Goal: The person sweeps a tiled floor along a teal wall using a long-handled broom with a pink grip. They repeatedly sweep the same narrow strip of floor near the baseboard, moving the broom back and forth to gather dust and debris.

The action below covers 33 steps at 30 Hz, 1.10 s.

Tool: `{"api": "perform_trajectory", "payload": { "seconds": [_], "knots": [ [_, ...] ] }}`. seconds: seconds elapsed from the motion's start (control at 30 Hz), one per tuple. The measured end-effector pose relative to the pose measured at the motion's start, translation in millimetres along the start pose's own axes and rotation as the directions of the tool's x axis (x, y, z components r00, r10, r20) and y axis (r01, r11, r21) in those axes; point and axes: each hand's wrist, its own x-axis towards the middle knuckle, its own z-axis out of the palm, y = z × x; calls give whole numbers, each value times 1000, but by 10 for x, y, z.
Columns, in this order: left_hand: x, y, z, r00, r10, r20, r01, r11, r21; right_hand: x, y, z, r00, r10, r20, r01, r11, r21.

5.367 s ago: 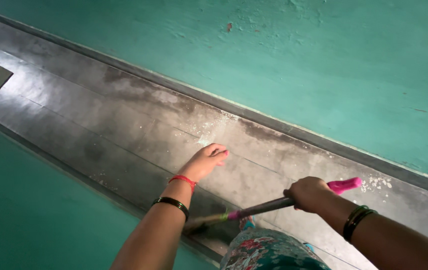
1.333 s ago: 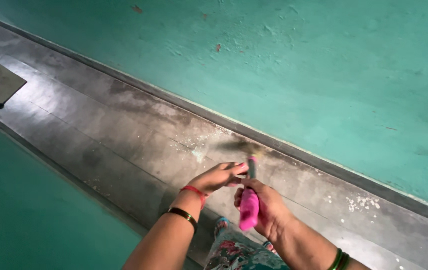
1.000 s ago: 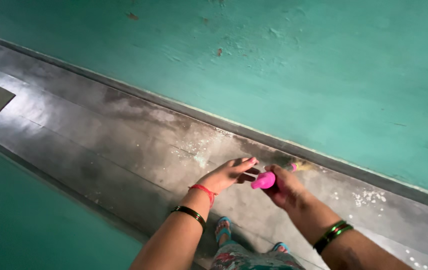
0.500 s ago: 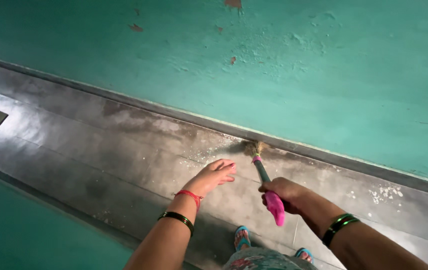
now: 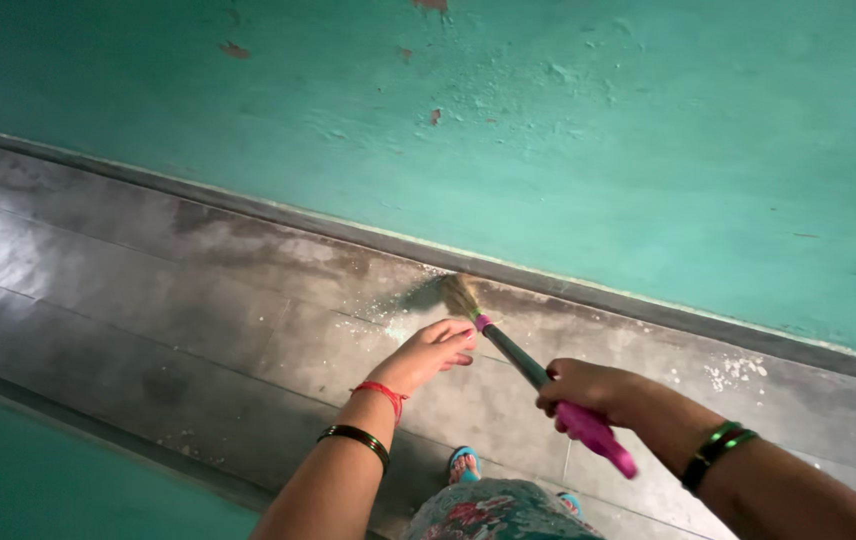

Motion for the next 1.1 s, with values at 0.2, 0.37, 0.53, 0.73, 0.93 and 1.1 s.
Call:
{"api": "perform_trajectory", "payload": {
  "seconds": [0.2,0.37,0.53,0.73,0.93,1.1],
  "knots": [
    [27,21,165,1000,-11,9,10,999,53,-372,365,-243,992,-44,-115,-16,877,-481],
    [-23,144,305,1000,-15,-13,16,996,91,-115,686,-618,942,-217,-254,-44,674,-737],
    [-88,100,245,998,-37,-40,41,994,100,455,899,-660,940,-123,-318,-175,627,-759],
    [-141,84,-57,993,-8,-116,20,995,101,463,1122,-687,952,-125,-280,-190,478,-858],
    [-84,84,-224,989,-22,-146,32,997,63,434,1185,-987,933,-190,-307,-198,441,-875],
    [-15,12,-82,998,15,-65,-9,996,93,754,956,-796,951,-137,-278,-211,371,-904]
  ]
}}
